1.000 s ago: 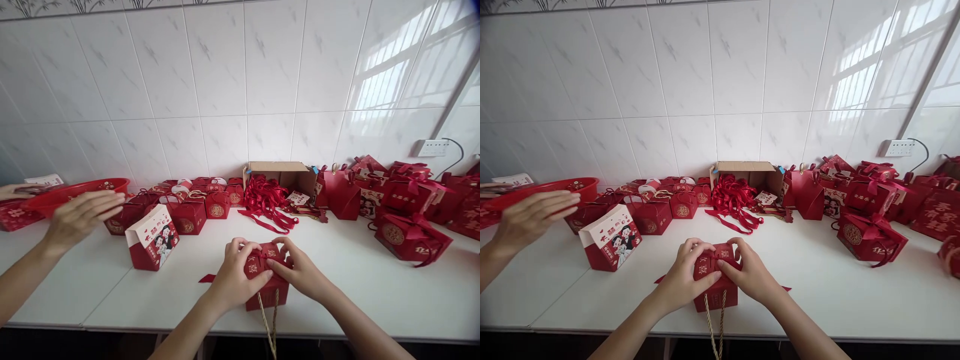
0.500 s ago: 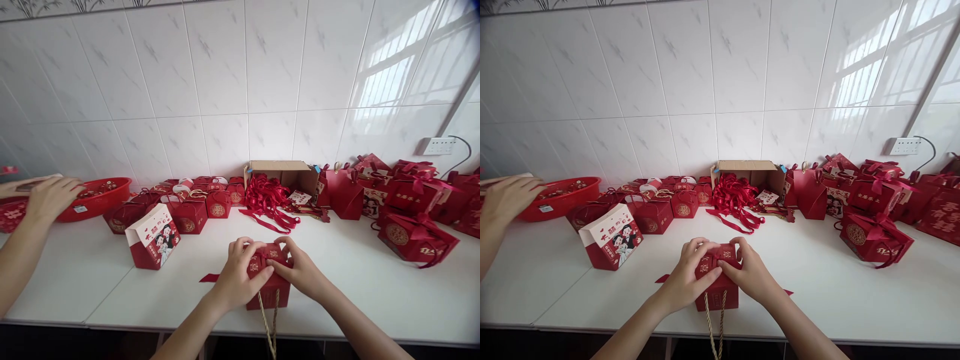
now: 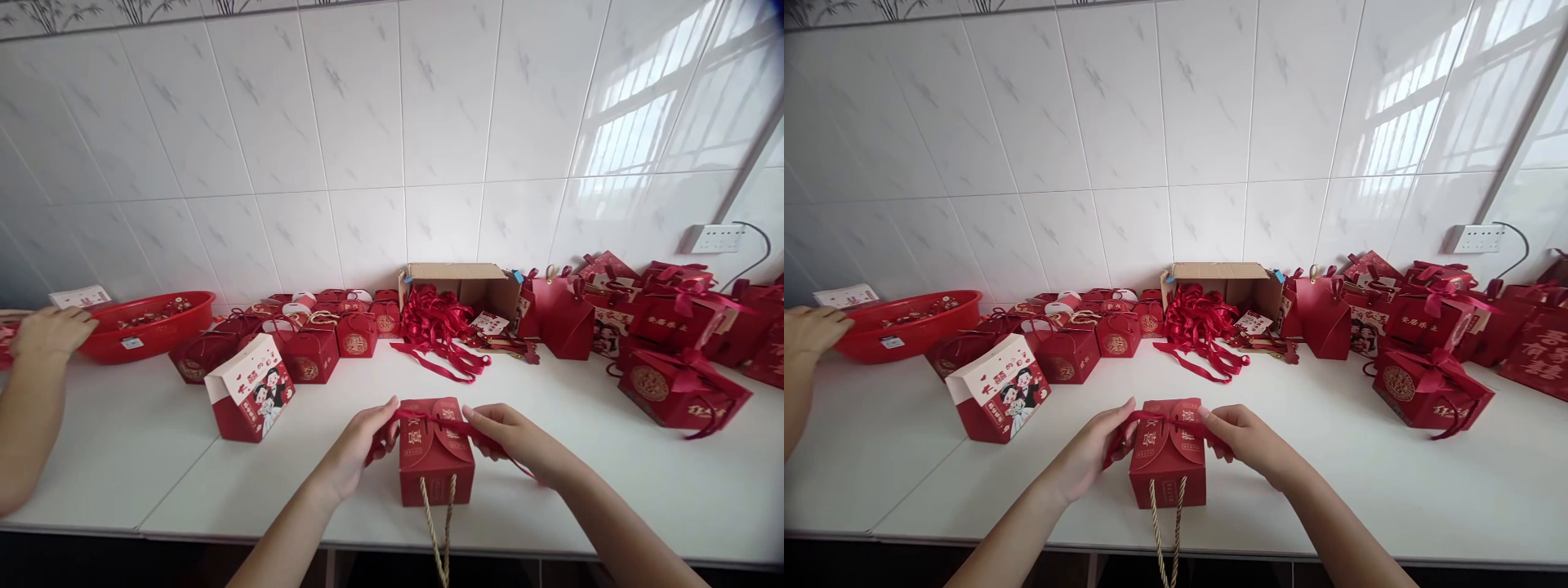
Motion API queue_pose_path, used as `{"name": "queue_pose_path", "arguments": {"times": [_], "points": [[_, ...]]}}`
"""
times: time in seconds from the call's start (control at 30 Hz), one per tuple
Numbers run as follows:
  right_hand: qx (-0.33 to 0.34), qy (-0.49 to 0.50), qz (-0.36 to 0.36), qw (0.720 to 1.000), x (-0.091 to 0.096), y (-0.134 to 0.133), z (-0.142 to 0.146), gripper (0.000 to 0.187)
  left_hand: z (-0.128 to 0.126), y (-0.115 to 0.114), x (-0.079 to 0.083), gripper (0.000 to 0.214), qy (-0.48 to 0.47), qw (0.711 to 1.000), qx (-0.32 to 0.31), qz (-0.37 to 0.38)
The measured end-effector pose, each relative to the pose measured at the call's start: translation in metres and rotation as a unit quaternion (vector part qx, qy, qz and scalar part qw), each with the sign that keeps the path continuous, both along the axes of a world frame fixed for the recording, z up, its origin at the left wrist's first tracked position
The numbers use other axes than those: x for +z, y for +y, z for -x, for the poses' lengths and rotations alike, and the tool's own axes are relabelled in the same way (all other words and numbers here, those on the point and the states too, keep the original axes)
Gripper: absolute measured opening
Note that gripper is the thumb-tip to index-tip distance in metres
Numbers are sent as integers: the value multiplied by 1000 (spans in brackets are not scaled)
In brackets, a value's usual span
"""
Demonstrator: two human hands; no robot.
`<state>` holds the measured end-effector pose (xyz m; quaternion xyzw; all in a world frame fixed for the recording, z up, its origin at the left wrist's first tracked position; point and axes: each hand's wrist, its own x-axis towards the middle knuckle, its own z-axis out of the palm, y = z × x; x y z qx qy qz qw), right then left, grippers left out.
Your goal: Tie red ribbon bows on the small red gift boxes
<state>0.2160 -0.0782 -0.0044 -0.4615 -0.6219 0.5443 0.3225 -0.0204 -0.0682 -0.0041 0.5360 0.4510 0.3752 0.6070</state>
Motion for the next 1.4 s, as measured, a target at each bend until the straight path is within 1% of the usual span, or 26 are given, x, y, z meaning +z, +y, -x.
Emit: {"name": "queue_pose_path", "arguments": {"times": [0.07,0.17,0.23,0.33,0.4,0.47,0.53,0.57,0.63,0.7,0.73,0.8,0.83,0.9,1.0,1.03,1.1,1.17,1.27,1.3,1.33,1.4], "points": [[16,59,7,998,-1,1,-2,49,0,2,-3,39,-46,999,2,11],[18,120,16,992,-8,4,-5,46,3,5,-7,36,-53,998,5,16],[22,129,20,991,-14,6,-8,46,6,6,-10,38,-42,999,2,12],[25,113,27,993,-22,6,-11,45,9,5,-13,39,-24,1000,-4,12],[21,110,34,993,-23,5,-14,44,9,3,-13,38,-18,1000,-8,9],[22,123,38,991,-21,3,-17,41,9,1,-11,37,14,1000,-13,-9],[28,141,28,989,-15,0,-21,40,10,-1,-6,34,75,996,-13,-42],[31,148,18,988,-12,-1,-23,39,9,-2,-2,31,109,992,1,-68],[31,167,-6,985,-2,-3,-25,37,7,-5,6,25,163,974,61,-142],[25,190,-22,981,8,-5,-23,30,1,-11,16,21,198,946,114,-231],[21,199,-27,979,13,-6,-20,26,-4,-14,21,21,212,932,117,-271],[22,203,-31,978,23,-7,-12,20,-18,-21,29,21,231,910,78,-334],[26,201,-34,979,27,-8,-7,20,-26,-23,32,23,239,900,57,-359],[37,192,-43,980,34,-9,2,21,-41,-26,35,24,252,883,38,-394],[32,174,-63,982,37,-11,7,23,-55,-22,31,14,252,874,52,-412],[23,166,-68,983,36,-12,6,23,-56,-20,29,12,253,871,69,-416],[6,140,-72,988,34,-14,2,23,-56,-16,26,15,263,857,114,-428],[-8,87,-87,992,30,-14,-2,24,-54,-14,23,20,278,840,149,-440],[-30,2,-142,989,24,-11,1,34,-53,-15,22,20,294,828,151,-453],[-26,-12,-158,987,22,-10,4,34,-53,-17,23,19,298,827,150,-453],[-16,-18,-171,985,20,-9,8,30,-53,-19,25,18,300,828,148,-450],[4,-8,-184,983,16,-7,18,24,-50,-23,27,17,294,840,132,-437]]}}
